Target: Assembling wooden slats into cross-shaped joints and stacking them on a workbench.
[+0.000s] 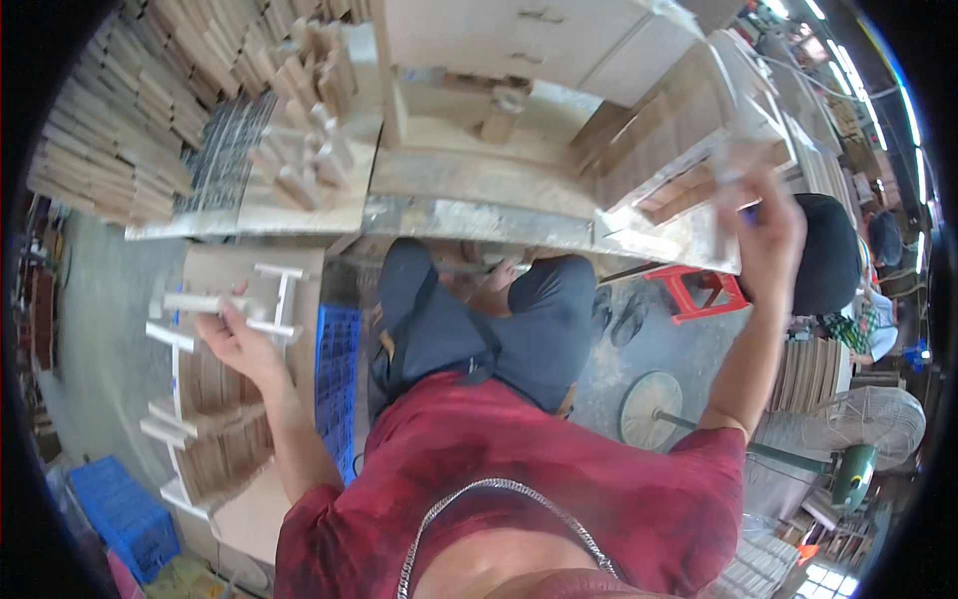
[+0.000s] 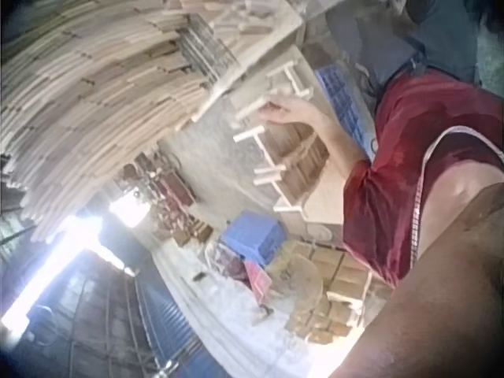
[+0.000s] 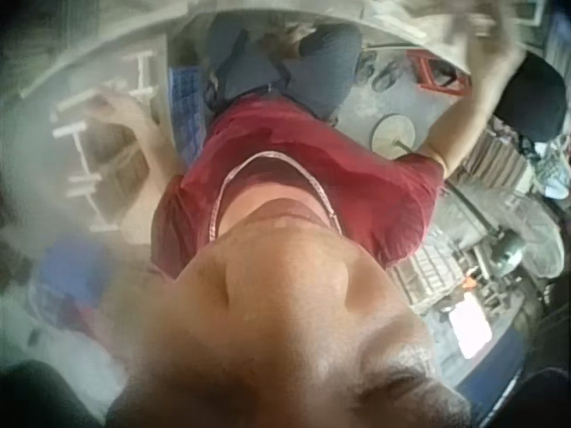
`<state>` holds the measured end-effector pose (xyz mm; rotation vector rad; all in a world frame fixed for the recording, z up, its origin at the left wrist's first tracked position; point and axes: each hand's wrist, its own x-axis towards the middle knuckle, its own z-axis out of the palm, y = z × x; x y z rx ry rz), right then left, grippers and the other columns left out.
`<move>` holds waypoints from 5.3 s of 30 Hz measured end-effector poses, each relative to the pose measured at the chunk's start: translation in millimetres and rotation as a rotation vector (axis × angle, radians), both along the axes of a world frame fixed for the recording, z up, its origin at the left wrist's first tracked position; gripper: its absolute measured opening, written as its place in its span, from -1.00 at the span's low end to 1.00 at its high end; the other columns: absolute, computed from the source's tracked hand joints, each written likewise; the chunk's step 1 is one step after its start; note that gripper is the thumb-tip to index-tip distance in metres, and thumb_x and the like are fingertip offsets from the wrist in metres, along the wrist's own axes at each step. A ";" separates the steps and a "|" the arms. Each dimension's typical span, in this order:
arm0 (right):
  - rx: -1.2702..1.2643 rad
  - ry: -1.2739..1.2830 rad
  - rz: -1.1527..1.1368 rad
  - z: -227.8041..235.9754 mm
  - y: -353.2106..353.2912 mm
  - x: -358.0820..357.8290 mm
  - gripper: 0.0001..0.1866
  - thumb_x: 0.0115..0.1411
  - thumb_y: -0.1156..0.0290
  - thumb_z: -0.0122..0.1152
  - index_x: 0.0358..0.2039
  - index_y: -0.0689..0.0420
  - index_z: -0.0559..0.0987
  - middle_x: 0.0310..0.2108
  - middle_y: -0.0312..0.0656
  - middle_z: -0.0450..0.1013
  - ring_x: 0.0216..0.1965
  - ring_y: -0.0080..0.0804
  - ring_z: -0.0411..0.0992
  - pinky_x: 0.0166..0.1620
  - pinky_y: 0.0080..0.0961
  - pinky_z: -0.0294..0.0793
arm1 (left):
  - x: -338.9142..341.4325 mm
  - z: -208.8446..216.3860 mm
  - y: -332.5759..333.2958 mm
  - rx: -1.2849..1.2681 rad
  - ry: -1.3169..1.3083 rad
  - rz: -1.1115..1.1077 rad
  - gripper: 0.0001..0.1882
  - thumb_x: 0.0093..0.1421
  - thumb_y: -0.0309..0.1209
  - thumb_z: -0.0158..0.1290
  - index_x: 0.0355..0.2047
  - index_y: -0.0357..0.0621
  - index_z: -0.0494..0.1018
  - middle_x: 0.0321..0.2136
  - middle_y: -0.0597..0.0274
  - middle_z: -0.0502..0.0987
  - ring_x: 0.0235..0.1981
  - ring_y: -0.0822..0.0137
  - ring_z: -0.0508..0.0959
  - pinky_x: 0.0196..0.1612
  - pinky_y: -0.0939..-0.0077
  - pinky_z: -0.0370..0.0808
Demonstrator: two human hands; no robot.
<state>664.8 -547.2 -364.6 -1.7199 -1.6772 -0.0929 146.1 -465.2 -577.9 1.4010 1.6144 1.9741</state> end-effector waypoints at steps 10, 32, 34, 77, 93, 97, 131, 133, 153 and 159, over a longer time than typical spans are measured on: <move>-0.531 0.838 0.498 -209.4 16.2 -142.3 -0.64 0.11 0.41 0.46 -0.10 0.25 0.59 -0.24 -0.23 0.59 -0.22 -0.56 0.51 -0.16 -0.52 0.52 | 127.3 32.7 -35.7 -0.203 0.438 -0.956 -0.64 0.03 -0.44 0.37 -0.17 -0.23 0.55 -0.27 0.12 0.65 -0.11 0.18 0.62 -0.01 0.32 0.52; -0.460 1.091 0.441 -229.4 9.5 -132.8 -0.57 0.12 0.32 0.49 -0.07 0.25 0.57 -0.23 -0.22 0.56 -0.18 -0.52 0.47 -0.12 -0.51 0.47 | 159.9 27.5 6.4 -0.724 0.105 -1.371 -0.67 0.17 -0.48 0.25 -0.06 -0.28 0.51 -0.33 0.17 0.63 -0.36 0.46 0.59 -0.29 0.51 0.53; -0.458 1.092 0.479 -219.0 12.1 -135.1 -0.58 0.12 0.31 0.49 -0.09 0.25 0.58 -0.23 -0.23 0.56 -0.18 -0.53 0.47 -0.11 -0.49 0.47 | 161.8 32.5 6.3 -0.837 0.168 -1.385 -0.72 0.19 -0.46 0.25 -0.12 -0.31 0.54 -0.33 0.17 0.63 -0.34 0.45 0.59 -0.25 0.52 0.53; -0.418 0.537 0.914 -112.2 328.2 -268.9 -0.79 0.27 0.38 0.31 -0.11 0.15 0.62 -0.26 -0.36 0.57 -0.25 -0.61 0.44 -0.13 -0.57 0.45 | 18.6 -78.9 154.7 -0.359 0.369 -0.246 -0.62 0.05 -0.40 0.29 -0.26 -0.32 0.35 -0.37 -0.20 0.53 -0.30 -0.25 0.57 -0.27 0.05 0.49; -0.641 0.201 0.506 -213.2 328.0 -271.5 -0.11 0.29 -0.38 -0.15 -0.10 0.37 0.58 -0.40 -0.04 0.54 -0.36 -0.33 0.49 -0.19 -0.37 0.46 | 32.2 -76.8 138.0 -0.260 0.300 -0.204 -0.14 -0.04 -0.18 0.39 0.14 -0.40 0.25 -0.10 -0.25 0.50 -0.04 -0.15 0.54 0.03 0.16 0.48; -0.622 0.287 0.409 -220.5 326.9 -264.8 -0.10 0.32 -0.34 -0.24 -0.17 0.42 0.59 -0.33 0.12 0.56 -0.23 -0.13 0.54 -0.05 -0.27 0.45 | 31.1 -75.8 149.4 -0.404 0.299 -0.218 -0.30 -0.02 -0.15 0.37 -0.04 -0.38 0.33 -0.21 -0.22 0.51 -0.16 -0.17 0.56 -0.11 0.09 0.51; 0.231 -0.498 0.194 -60.0 79.3 -58.7 -0.87 -0.08 0.54 0.21 -0.44 0.10 0.59 -0.44 -0.17 0.46 -0.40 -0.17 0.47 -0.37 -0.27 0.49 | -22.0 -108.2 135.2 -0.289 0.083 -0.307 -0.34 0.02 -0.41 0.41 0.06 -0.44 0.38 -0.06 -0.09 0.54 0.03 0.17 0.53 0.12 0.30 0.45; -0.576 -0.225 -0.521 20.7 77.5 17.7 -0.61 0.00 0.56 0.26 -0.09 0.13 0.62 -0.14 -0.09 0.57 -0.08 -0.35 0.53 -0.14 -0.42 0.52 | -47.0 -110.7 81.8 -0.379 0.258 -0.004 -0.36 0.05 -0.37 0.38 0.07 -0.44 0.39 -0.03 -0.14 0.54 0.02 0.10 0.53 0.14 0.24 0.44; -0.048 -0.314 0.002 27.9 -9.5 113.0 -0.82 0.17 0.53 0.36 -0.25 0.23 0.55 -0.28 -0.30 0.47 -0.23 -0.55 0.39 -0.06 -0.52 0.41 | -84.2 -211.5 98.1 -1.518 1.074 0.013 -0.70 0.31 -0.30 -0.01 -0.05 -0.02 0.62 0.00 0.16 0.62 0.02 0.13 0.63 -0.06 0.10 0.58; -0.362 0.009 0.107 -77.0 -15.8 -43.9 -0.56 -0.03 0.55 0.46 -0.07 0.28 0.62 -0.18 -0.17 0.60 -0.07 -0.38 0.52 0.07 -0.39 0.45 | -71.1 -133.5 76.4 -1.214 1.009 -0.101 -0.70 0.24 -0.25 0.04 -0.22 -0.19 0.63 -0.21 -0.08 0.65 -0.11 0.00 0.66 -0.10 0.13 0.58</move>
